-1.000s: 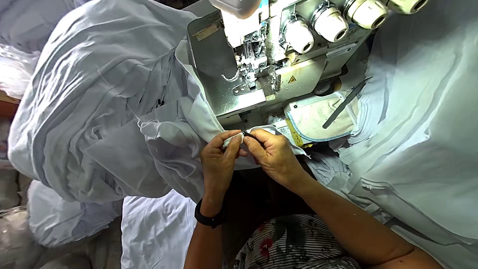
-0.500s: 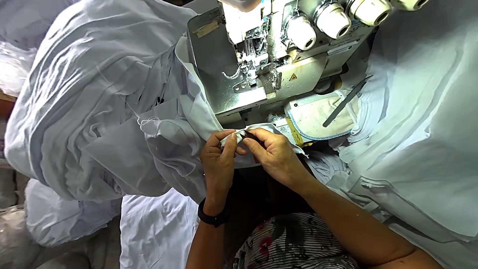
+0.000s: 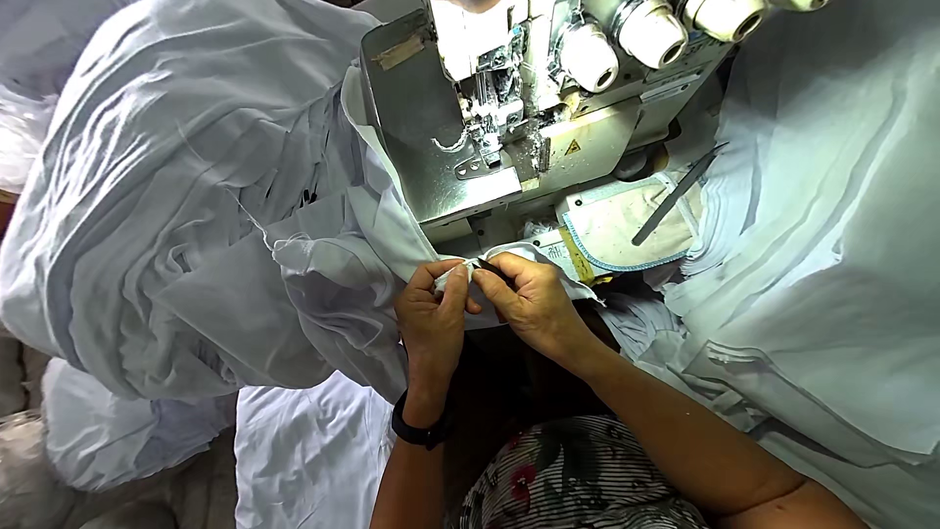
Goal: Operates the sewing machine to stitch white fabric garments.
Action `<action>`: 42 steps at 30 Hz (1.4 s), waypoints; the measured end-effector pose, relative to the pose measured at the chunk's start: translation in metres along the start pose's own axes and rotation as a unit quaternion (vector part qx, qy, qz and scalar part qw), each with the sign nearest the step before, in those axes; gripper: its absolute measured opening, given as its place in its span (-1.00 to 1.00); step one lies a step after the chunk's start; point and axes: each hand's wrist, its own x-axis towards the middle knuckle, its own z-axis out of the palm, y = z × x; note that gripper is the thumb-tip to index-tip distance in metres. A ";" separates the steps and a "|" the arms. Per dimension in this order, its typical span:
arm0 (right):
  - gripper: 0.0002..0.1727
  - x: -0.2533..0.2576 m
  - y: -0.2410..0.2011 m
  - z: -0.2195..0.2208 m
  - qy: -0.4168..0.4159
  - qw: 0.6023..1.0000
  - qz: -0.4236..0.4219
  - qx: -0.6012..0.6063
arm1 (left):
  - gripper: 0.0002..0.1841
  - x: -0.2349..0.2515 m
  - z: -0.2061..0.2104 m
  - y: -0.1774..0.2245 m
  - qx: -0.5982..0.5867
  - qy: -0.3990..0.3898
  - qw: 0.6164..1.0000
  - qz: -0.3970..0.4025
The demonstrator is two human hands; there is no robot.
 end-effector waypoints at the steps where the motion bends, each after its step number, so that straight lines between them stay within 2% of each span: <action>1: -0.71 0.000 0.001 0.000 -0.003 1.000 -0.013 -0.012 | -0.89 0.000 -0.002 0.000 0.014 -0.013 1.000 0.003; 4: -0.67 0.002 0.001 -0.004 -0.007 0.999 -0.029 -0.033 | -0.84 0.000 -0.007 0.000 0.028 -0.046 0.998 0.011; 9: -0.79 0.002 -0.008 -0.012 -0.001 0.997 0.006 -0.080 | -0.87 0.004 -0.007 -0.003 0.011 -0.046 0.999 0.025; 13: -0.77 0.001 -0.010 -0.014 -0.013 0.994 0.025 -0.106 | -0.86 0.006 -0.003 -0.002 -0.035 -0.027 0.999 -0.010; 21: -0.76 0.001 -0.009 -0.012 -0.019 0.988 0.036 -0.149 | -0.84 0.003 0.002 0.001 -0.048 0.027 0.997 -0.053; 29: -0.76 0.002 -0.010 -0.012 -0.015 0.987 0.033 -0.159 | -0.84 0.004 0.004 0.001 -0.056 0.038 0.996 -0.065; 31: -0.77 0.001 -0.008 -0.010 -0.006 0.991 0.032 -0.134 | -0.84 0.004 0.005 0.001 -0.064 0.042 0.995 -0.071; 34: -0.82 0.000 -0.004 -0.009 -0.018 0.999 0.021 -0.029 | -0.84 0.004 0.004 0.002 -0.073 0.031 0.993 -0.088; 37: -0.78 0.003 0.003 -0.007 -0.016 0.995 0.063 0.077 | -0.88 0.004 0.000 0.002 -0.058 -0.029 0.993 -0.097; 39: -0.78 0.004 0.008 -0.007 -0.012 0.988 0.085 0.124 | -0.82 0.004 -0.003 0.000 -0.031 -0.075 0.994 -0.069; 41: -0.73 0.003 0.017 -0.014 -0.073 0.971 0.079 0.215 | -0.84 0.004 -0.004 -0.003 -0.001 -0.077 0.996 -0.035; 42: -0.67 0.002 0.023 -0.022 -0.137 0.942 0.057 0.300 | -0.85 0.004 -0.005 -0.004 0.007 -0.077 0.997 -0.024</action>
